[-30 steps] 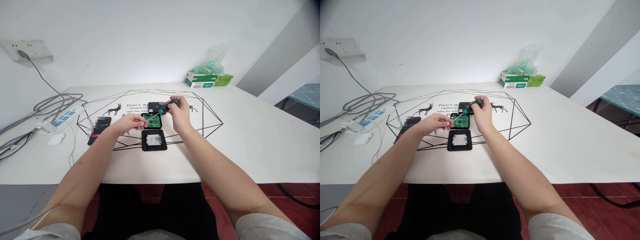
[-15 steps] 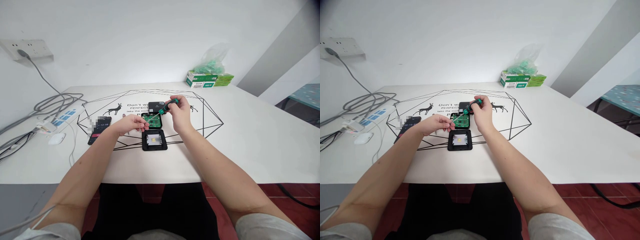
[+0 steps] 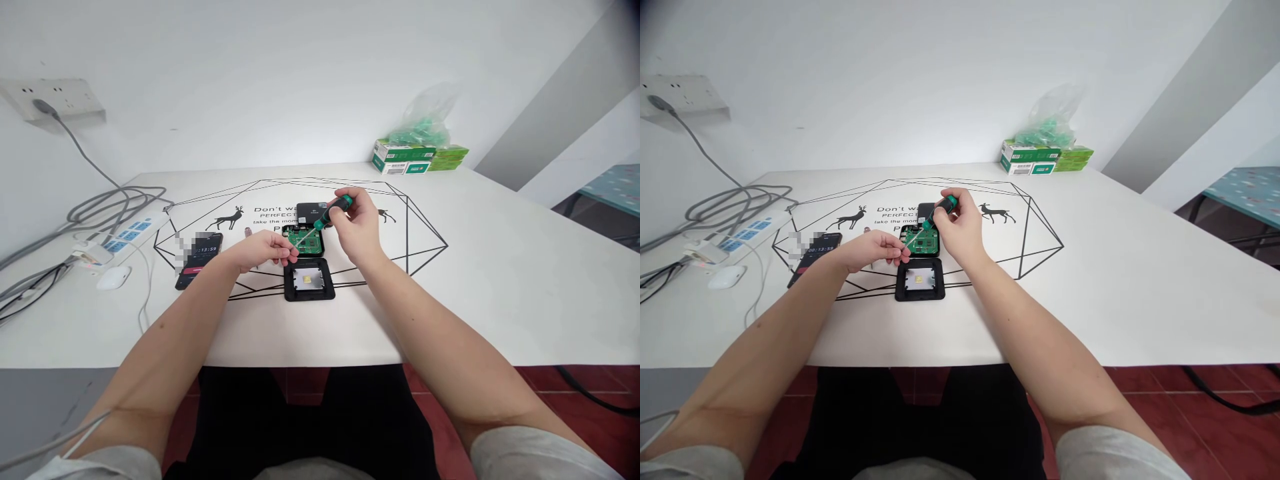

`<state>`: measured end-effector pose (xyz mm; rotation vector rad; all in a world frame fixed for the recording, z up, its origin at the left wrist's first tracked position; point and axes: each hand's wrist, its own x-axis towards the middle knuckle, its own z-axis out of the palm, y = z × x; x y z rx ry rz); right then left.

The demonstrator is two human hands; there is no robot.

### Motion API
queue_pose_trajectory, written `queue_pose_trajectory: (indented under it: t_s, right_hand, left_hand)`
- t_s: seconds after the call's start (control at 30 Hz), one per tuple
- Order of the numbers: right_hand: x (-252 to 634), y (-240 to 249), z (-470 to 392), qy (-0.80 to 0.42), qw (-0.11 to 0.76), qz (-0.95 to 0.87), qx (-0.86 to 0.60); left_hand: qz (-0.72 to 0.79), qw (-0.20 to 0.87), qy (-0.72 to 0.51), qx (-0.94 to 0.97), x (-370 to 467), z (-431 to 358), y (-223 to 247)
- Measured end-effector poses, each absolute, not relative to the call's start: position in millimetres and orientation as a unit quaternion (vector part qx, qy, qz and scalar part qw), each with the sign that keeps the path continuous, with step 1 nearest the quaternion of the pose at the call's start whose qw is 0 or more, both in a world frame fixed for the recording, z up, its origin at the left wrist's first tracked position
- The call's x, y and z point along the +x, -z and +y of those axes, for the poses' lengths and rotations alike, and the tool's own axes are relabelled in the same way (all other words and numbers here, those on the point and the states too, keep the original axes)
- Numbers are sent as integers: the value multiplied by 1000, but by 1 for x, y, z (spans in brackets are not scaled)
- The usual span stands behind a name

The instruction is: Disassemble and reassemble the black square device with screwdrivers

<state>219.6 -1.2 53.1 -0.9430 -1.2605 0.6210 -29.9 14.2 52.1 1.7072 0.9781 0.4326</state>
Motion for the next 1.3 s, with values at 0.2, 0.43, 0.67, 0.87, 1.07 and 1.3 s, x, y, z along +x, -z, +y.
queue_pose_trajectory:
  t_s: [0.2,0.43,0.67,0.87,1.07,1.3]
  right_hand:
    - [223,-50,0,-265,647,-586,-410]
    - [223,-40,7,-280,642,-628,-340]
    - [222,-46,-3,-326,616,-677,-237]
    - [222,-50,-8,-313,631,-675,-221]
    - [220,-45,-12,-287,627,-675,-261]
    - [221,-34,-11,-238,601,-705,-292]
  left_hand:
    - [415,532,-181,716,-29,13,-54]
    - [403,535,-144,728,-27,11,-51]
    - [347,548,-134,749,-17,2,-50]
    - [320,575,-163,735,-6,-4,-46]
    - [385,486,-282,732,-11,-2,-52]
    - [536,69,-144,829,-13,11,-31]
